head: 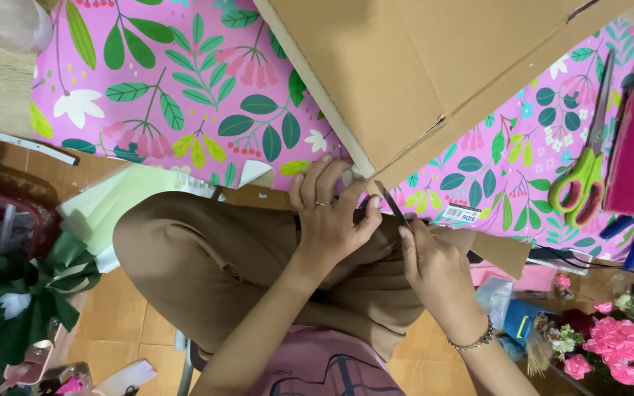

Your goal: Cutting and gluing cardboard edges to assemble a structure

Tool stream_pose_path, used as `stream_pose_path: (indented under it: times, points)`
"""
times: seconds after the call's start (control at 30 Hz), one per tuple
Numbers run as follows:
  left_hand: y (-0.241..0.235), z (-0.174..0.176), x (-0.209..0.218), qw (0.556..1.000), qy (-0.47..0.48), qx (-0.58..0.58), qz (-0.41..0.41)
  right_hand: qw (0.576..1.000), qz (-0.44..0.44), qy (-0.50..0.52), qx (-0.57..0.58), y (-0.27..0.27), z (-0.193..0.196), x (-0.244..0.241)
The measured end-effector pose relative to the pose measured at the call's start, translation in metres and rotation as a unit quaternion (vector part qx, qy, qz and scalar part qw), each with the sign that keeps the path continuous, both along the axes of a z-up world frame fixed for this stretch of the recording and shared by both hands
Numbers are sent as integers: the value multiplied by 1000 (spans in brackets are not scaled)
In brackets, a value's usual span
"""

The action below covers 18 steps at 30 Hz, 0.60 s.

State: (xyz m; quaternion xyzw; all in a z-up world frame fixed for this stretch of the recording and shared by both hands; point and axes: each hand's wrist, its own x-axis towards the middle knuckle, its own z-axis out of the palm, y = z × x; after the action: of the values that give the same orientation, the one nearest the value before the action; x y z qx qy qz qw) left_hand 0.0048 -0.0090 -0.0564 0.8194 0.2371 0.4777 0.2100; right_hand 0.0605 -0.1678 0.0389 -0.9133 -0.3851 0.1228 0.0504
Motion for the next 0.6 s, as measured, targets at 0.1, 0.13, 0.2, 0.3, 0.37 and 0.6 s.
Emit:
stream_pose_path:
  times: [0.1,0.13,0.2,0.3,0.37,0.6]
  points:
    - [0,-3,3,1000,-10,10,8,1000,10,-13,6,0,-5,-1]
    - [0,-5,3,1000,-9,9,7,1000,9,-13,4,1,-4,-1]
    - [1,-8,4,999,-25,27,10,1000,-1,6,-17,3,-1,0]
    - [7,12,-12,998,56,2,-37,999,-8,17,49,19,10,-3]
    - [7,8,-11,997,59,10,-38,999,-9,4,36,22,9,-3]
    - [5,-1,-12,997,69,25,-31,999,20,-36,16,38,20,0]
